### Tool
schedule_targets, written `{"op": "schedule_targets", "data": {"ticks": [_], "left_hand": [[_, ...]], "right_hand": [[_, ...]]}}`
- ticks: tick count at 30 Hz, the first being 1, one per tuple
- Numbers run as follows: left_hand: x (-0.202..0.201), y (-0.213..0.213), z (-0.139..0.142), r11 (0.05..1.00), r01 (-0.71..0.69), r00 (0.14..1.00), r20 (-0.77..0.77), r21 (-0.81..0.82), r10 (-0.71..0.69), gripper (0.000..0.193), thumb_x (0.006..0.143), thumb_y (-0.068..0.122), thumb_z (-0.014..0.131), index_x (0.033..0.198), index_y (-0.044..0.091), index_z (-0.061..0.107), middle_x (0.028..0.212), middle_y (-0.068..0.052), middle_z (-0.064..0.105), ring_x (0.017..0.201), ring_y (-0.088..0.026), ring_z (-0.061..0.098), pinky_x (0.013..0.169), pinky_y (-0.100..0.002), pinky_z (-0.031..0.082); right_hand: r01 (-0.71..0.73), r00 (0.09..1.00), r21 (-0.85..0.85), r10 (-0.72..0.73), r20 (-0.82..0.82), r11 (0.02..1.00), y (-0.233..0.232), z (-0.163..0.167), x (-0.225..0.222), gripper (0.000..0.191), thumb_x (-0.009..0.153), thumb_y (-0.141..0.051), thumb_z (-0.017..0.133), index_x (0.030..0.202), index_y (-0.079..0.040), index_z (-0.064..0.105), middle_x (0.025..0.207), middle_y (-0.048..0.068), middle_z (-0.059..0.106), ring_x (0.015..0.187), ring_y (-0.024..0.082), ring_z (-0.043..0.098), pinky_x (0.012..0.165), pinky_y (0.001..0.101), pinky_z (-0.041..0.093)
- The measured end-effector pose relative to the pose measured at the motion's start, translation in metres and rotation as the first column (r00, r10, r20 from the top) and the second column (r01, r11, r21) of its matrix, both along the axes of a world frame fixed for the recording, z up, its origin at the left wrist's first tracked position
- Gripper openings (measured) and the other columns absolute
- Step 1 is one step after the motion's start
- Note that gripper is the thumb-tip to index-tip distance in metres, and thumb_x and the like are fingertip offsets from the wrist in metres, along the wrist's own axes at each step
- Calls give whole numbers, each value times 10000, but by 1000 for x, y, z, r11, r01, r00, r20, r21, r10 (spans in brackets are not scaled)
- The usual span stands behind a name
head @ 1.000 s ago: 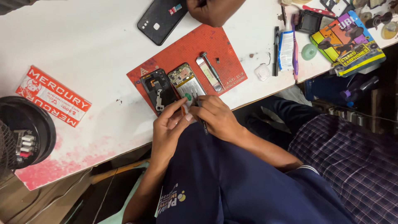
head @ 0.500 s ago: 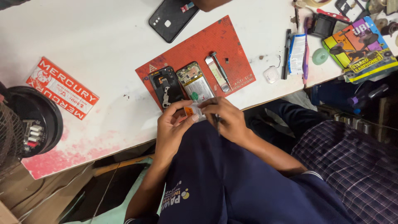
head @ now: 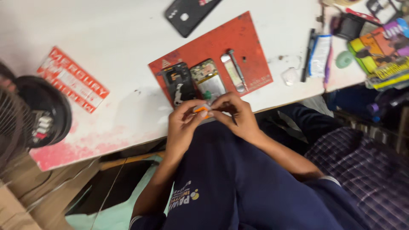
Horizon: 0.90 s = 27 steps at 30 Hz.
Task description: The person repairs a smartphone at a workbench. They unscrew and pry open the phone's back cover with a screwdriver, lift out the battery and internal components, handle small screws and parts with tweezers, place parts into a small container, and continue working on the opened phone with a tool in hand.
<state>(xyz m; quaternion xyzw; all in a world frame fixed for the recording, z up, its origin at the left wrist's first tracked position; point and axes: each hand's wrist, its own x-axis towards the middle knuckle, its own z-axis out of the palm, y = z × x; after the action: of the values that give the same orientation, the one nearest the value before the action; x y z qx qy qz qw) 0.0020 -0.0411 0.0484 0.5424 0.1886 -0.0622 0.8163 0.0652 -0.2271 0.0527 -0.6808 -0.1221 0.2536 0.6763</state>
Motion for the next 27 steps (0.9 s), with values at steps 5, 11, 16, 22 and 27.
{"op": "schedule_targets", "data": {"ticks": [5, 11, 16, 22, 27], "left_hand": [[-8, 12, -3, 998, 4, 998, -62, 64, 0, 231, 969, -15, 683, 1200, -31, 686, 1119, -88, 742, 1017, -133, 714, 900, -264, 580], [-16, 70, -21, 867, -143, 968, -116, 478, 224, 253, 947, 30, 736, 1198, 18, 713, 1094, -37, 716, 918, -67, 647, 794, -214, 545], [-26, 94, -43, 706, -101, 942, -160, 701, 294, 266, 937, 83, 801, 1200, 78, 762, 1034, -32, 686, 796, -67, 525, 703, -219, 459], [-21, 89, -48, 586, -107, 962, -65, 803, 265, 326, 893, 48, 816, 1209, 96, 754, 1162, -58, 551, 852, -120, 563, 712, -246, 496], [-8, 69, -21, 453, -210, 974, 144, 867, 177, 331, 941, -13, 766, 1259, 55, 709, 1237, -105, 562, 1027, -197, 612, 783, -283, 522]], "right_hand": [[-14, 999, -129, 20, 47, 992, 1, 5, 0, 191, 952, 11, 743, 1097, -17, 623, 1096, 83, 703, 1012, 151, 732, 861, 290, 606], [515, 805, -536, -163, 570, 669, -72, 8, 28, 244, 935, 68, 743, 1124, -44, 636, 1161, 120, 708, 1096, 278, 713, 926, 357, 546], [636, 672, -618, 62, 738, 461, -129, -7, 43, 498, 873, -65, 887, 1242, 4, 561, 1285, 175, 626, 1154, 384, 539, 1019, 471, 443], [613, 735, -686, 35, 677, 391, -126, -11, 44, 473, 847, -73, 915, 1201, -15, 608, 1177, 157, 630, 1116, 380, 559, 981, 466, 444], [460, 875, -329, -358, 327, 824, -99, 6, 34, 404, 924, 6, 796, 1241, -14, 546, 1275, 139, 663, 1107, 204, 648, 956, 320, 534]]}}
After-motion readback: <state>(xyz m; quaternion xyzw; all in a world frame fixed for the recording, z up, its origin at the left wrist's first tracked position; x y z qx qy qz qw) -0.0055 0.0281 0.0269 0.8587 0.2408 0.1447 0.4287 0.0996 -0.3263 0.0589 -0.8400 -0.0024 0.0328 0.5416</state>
